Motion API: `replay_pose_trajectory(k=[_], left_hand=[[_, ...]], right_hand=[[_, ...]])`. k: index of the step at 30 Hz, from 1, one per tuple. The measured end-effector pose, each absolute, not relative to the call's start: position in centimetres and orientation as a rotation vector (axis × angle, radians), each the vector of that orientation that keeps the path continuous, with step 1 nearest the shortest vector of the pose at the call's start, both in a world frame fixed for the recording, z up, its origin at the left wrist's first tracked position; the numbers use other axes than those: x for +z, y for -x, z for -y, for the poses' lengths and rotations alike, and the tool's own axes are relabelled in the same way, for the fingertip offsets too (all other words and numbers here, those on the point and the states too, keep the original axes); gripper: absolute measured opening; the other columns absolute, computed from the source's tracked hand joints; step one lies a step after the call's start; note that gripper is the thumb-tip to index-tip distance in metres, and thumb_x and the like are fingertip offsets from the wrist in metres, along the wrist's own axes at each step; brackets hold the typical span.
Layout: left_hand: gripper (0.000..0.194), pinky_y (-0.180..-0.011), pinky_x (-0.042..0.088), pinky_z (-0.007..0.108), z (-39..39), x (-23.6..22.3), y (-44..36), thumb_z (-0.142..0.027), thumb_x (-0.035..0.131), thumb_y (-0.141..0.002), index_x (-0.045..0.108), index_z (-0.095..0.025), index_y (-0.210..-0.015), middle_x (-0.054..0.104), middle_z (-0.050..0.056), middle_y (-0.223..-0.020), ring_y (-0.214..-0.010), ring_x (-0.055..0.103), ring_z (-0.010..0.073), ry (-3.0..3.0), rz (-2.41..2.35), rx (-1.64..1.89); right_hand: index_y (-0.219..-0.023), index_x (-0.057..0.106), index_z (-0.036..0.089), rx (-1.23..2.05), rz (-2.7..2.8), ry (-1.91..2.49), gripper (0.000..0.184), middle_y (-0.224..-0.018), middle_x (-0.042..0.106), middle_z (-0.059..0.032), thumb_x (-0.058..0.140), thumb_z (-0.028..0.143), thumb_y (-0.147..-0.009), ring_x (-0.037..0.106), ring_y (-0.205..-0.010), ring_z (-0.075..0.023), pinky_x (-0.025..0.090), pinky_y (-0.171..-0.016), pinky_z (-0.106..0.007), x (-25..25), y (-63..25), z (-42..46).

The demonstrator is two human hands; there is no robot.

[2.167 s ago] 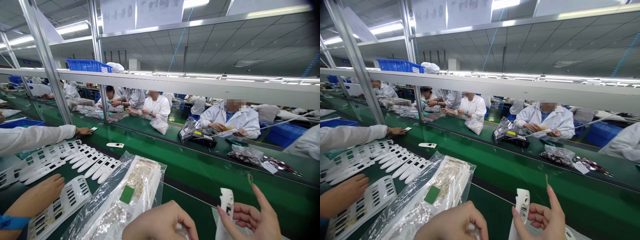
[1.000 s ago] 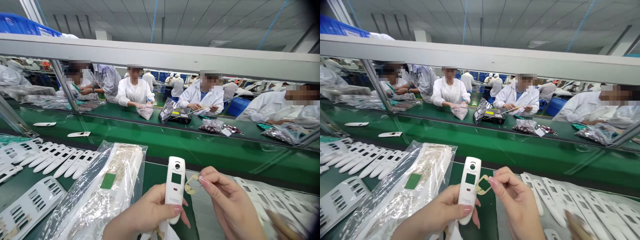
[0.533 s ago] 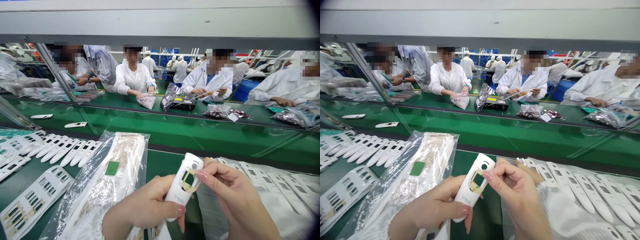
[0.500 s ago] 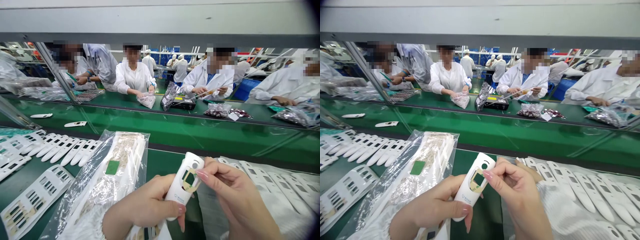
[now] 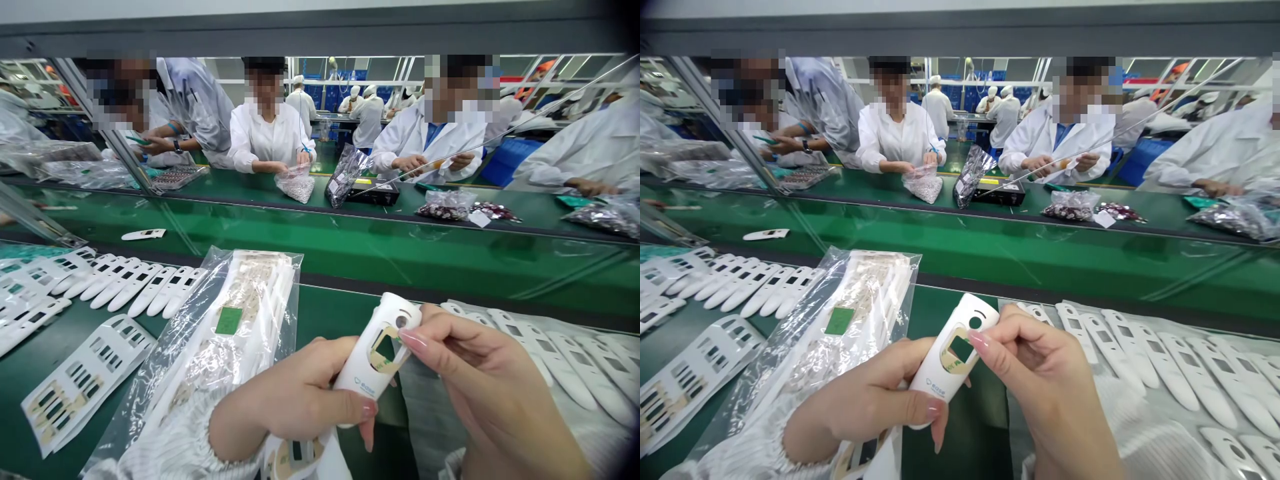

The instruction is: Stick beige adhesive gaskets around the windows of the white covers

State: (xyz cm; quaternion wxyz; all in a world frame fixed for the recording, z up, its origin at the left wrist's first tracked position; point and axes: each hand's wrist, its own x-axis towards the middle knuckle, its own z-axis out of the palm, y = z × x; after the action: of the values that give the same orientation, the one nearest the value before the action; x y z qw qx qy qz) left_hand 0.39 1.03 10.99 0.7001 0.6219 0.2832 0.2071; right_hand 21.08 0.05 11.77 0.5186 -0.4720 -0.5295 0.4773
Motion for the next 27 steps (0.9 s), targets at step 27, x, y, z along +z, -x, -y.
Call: replay_pose_trajectory(k=[27], left_hand=[[0.025, -0.052, 0.032, 0.021, -1.41, 11.72, -0.25, -0.030, 0.058, -0.089, 0.058, -0.016, -0.110, 0.067, 0.002, -0.073, -0.060, 0.049, 0.0116, -1.428, -0.606, 0.424]], right_hand=[[-0.073, 0.071, 0.027, 1.096, 1.392, 1.105, 0.011, -0.072, 0.059, 0.0002, 0.072, 0.032, -0.083, 0.056, -0.068, -0.0122, 0.045, -0.056, -0.023, 11.40, -21.32, -0.27]])
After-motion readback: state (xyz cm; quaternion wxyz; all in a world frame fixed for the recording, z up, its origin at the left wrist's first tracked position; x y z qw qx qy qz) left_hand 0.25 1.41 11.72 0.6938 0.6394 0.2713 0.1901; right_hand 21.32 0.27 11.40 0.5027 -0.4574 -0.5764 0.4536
